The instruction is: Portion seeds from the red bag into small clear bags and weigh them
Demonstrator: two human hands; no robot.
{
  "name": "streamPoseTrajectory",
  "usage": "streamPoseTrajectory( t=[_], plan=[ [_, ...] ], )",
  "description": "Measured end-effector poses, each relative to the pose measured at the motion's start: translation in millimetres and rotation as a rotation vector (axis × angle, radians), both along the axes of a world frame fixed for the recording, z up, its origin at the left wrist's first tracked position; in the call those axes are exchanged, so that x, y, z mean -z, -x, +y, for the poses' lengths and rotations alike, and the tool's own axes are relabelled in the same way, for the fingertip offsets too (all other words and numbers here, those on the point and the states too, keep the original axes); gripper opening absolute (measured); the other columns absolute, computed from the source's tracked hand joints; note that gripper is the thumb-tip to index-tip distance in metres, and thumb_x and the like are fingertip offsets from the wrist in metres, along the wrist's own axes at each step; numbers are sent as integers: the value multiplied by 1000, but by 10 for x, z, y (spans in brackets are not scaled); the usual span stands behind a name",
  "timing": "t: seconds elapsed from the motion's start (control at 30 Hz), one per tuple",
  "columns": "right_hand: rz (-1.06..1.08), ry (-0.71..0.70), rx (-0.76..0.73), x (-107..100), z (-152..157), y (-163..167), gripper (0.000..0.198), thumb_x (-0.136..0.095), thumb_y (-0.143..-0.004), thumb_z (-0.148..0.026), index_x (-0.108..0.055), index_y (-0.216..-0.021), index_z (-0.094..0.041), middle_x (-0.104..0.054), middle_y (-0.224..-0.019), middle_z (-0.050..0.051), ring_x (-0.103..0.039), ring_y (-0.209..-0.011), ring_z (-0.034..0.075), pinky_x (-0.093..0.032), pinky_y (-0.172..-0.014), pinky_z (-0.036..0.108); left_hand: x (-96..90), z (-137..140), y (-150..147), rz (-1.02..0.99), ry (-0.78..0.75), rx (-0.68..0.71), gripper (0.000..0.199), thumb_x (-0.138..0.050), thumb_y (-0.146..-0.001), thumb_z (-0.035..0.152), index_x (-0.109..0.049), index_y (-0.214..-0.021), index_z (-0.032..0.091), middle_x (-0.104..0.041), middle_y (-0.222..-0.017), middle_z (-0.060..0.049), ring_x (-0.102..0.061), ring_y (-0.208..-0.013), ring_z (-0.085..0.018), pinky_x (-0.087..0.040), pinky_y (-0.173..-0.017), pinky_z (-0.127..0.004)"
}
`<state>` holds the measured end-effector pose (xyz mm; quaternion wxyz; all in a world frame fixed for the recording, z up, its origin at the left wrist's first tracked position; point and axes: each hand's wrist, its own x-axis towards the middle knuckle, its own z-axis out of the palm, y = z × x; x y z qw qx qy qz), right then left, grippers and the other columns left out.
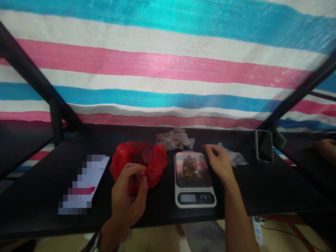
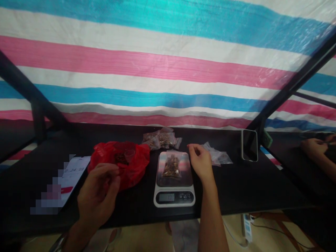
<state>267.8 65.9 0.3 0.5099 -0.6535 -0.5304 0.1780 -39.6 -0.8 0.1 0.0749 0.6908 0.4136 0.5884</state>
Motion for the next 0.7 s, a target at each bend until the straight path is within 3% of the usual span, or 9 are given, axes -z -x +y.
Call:
streamPoseTrajectory(
  t=[0.17, 0.3, 0.7],
  plan=[
    [-20, 29, -53, 21, -26, 15, 47, -63, -83, -63, -81, -87, -19, -82, -90, 13, -73, -86, 30, -55, -80, 42, -18, -25, 30, 61, -50, -27, 25, -56, -95, 2, -60, -110, 21, -61, -92, 1, -62, -75, -11, -51, -62, -19],
    [-29, 26, -75, 14, -38, 16, 46, -64, -84, -63, -80, -89, -20, -82, -94, 12, -74, -92, 31, -55, -86, 44, -13, -27, 77, 88, -83, -43, 25, -57, -94, 1, -60, -109, 21, -63, -94, 1, -63, -76, -10, -52, -64, -19],
    [-39, 14, -153, -18, -52, 125, 35, -65, -83, -50, -79, -95, -21, -82, -92, 9, -75, -91, 28, -55, -91, 43, -46, -45, 18, 53, -33, -57, 22, -57, -94, 4, -62, -105, 22, -66, -89, 0, -66, -71, -13, -52, -59, -22]
  ],
)
